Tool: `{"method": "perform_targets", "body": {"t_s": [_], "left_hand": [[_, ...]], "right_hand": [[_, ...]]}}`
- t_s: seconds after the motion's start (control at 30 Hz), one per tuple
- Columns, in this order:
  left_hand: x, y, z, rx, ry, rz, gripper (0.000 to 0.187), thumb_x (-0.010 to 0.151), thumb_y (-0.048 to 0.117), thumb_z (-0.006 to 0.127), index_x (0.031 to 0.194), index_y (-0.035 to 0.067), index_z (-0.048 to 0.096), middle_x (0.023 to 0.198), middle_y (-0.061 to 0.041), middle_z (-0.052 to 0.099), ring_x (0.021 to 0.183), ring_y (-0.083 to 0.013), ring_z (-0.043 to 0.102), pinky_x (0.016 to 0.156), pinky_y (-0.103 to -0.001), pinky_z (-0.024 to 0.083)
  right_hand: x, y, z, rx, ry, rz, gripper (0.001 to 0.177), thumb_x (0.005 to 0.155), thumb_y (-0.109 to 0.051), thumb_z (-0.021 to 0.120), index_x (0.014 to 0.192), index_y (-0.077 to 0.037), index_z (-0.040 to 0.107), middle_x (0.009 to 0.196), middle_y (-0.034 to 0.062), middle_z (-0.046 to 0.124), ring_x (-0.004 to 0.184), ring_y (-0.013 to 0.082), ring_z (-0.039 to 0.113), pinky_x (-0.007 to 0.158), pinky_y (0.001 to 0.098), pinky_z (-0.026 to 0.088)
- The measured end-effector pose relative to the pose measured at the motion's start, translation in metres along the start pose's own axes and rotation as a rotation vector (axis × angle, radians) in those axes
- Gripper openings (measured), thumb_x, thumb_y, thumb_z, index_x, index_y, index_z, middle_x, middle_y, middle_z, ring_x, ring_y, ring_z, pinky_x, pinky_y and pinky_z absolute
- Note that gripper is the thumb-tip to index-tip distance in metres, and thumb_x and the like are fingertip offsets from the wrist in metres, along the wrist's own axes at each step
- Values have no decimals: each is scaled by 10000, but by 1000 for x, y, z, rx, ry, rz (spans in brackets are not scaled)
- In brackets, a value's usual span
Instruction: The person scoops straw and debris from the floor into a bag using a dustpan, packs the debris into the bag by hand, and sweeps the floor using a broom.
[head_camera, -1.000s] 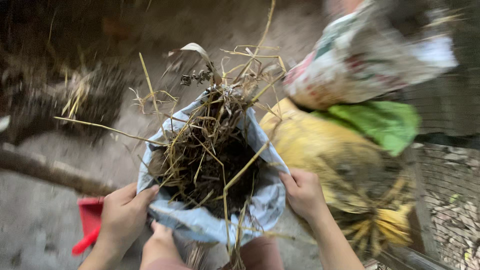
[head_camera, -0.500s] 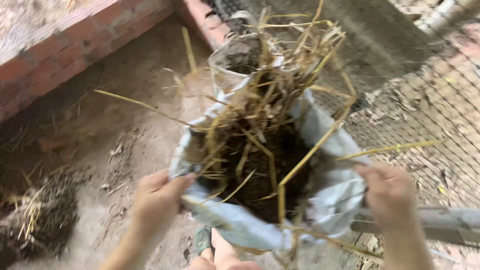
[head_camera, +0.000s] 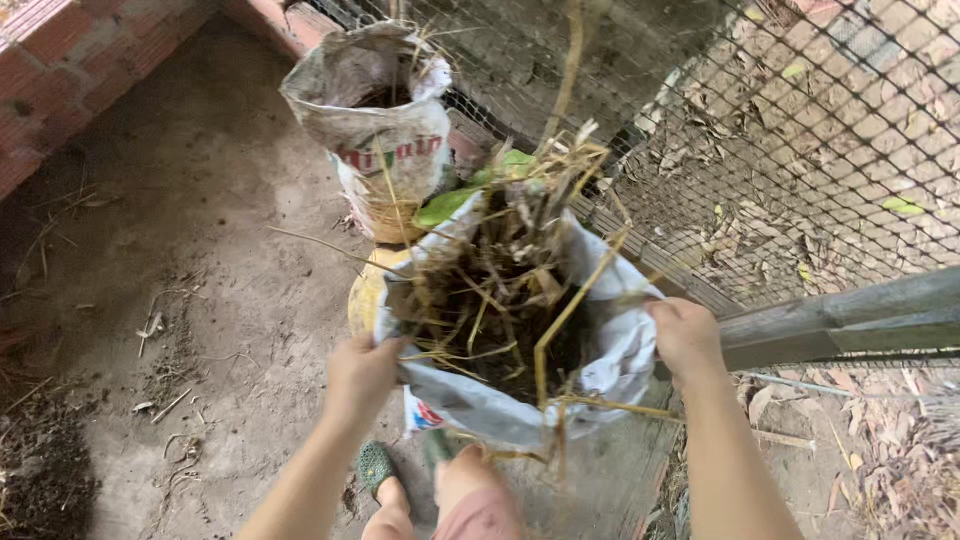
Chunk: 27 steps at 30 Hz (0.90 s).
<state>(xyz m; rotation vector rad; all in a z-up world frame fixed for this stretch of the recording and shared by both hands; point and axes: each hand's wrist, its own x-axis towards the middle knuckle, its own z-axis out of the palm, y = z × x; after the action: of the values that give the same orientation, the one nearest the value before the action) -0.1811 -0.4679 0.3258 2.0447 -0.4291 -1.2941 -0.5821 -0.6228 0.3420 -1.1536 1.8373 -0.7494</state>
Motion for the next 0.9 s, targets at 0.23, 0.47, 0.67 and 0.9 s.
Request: {"method": "perform_targets", "body": {"t_s": [0.23, 0.47, 0.67, 0.9], "left_hand": [[28, 1, -36, -568, -250, -169, 249, 934, 268, 612, 971, 22, 606, 977, -161, 703, 895, -278, 713, 789, -436, 653], [37, 6, 10, -673, 40, -331, 421, 1020, 498, 409, 1143, 171, 644, 1099, -56, 717, 974, -239, 667, 857, -448, 540], [28, 17, 11, -549, 75, -345, 448, 1003, 524, 464, 1074, 139, 683, 944, -93, 727, 825, -266, 668, 779, -477, 533], [29, 8, 27, -690, 177, -421, 495, 962, 605, 447, 1013, 165, 669, 890, -84, 704, 740, -234, 637, 726, -473, 524]], "right_hand": [[14, -29, -4, -258, -349, 9, 338, 830, -96, 709, 1143, 26, 677, 1046, 190, 718, 917, 257, 663, 794, 406, 549], [45, -37, 9, 46, -990, -35, 894, 808, -363, 784, 1553, -118, 356, 1600, 73, 418, 1450, 197, 419, 1166, 367, 332], [53, -51, 68, 56, -645, 534, 808, 896, -678, 499, 1426, -81, 623, 1328, 166, 685, 1113, 278, 603, 979, 444, 441], [69, -40, 104, -273, -643, 272, 603, 935, -511, 666, 1189, 26, 768, 1074, 151, 802, 880, 227, 737, 821, 362, 566]]}}
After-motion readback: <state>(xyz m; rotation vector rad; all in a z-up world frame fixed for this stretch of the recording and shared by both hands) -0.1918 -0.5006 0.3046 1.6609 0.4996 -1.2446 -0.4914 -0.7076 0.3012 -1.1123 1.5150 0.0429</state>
